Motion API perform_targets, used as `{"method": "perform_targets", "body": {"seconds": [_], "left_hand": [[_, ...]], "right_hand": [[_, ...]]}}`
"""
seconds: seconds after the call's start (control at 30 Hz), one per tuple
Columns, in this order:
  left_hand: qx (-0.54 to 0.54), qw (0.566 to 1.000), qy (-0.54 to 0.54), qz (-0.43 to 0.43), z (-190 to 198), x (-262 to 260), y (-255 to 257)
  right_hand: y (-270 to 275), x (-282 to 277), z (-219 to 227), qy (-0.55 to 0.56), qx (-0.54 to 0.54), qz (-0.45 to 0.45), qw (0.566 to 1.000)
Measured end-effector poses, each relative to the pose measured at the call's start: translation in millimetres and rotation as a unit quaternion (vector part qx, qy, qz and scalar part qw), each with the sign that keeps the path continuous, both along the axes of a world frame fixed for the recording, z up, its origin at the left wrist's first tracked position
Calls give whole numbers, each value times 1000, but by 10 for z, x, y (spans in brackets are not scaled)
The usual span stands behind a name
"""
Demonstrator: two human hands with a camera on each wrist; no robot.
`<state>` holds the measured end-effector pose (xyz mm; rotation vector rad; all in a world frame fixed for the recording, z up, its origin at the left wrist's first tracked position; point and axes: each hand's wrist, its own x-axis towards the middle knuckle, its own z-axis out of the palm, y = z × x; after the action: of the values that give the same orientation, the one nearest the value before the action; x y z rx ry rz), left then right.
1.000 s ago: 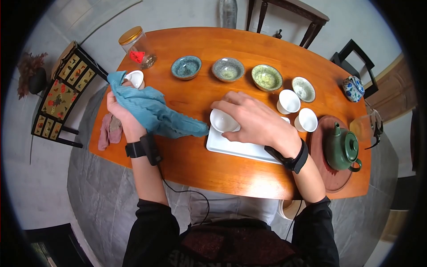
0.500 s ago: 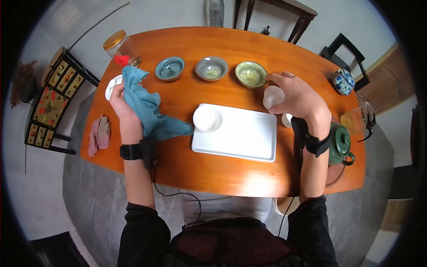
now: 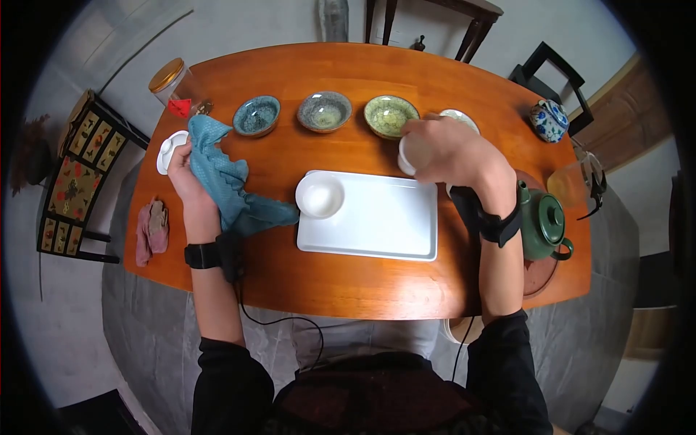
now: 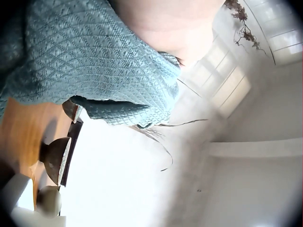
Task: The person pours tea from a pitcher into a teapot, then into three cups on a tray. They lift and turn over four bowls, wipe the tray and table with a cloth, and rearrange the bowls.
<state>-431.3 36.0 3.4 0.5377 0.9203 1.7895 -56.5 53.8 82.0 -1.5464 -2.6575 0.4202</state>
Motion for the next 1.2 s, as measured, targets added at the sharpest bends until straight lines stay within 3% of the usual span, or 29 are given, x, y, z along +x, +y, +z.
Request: {"method": "perform_targets", "body": {"seconds": [0.07,0.2,0.63,0.87,1.07,1.13,1.2], "left_hand": [[-17,1000,9,20,2,5,13],[-9,1000,-5,9,-21,-15,42],[-16,1000,25,4,23,49,3],[-13,1000,17,-4,24,46,0],[-28,1000,9,4,25,51,25],[-28,1000,-2,15,11,60,38],[-20,1000,-3,-2,-27,12,46]], "right_hand": [[-26,-80,-12,57,-8,84,995],[-224,-318,37,65,-70,135,986],[-389,-462,69,3,-96,129,987],[-314,-331,85,50,-113,164,979],[-261,169,250,39,-15,14,999],[-313,320,221,13,-42,-102,994],[-380,455,90,4,-16,-102,995]]}}
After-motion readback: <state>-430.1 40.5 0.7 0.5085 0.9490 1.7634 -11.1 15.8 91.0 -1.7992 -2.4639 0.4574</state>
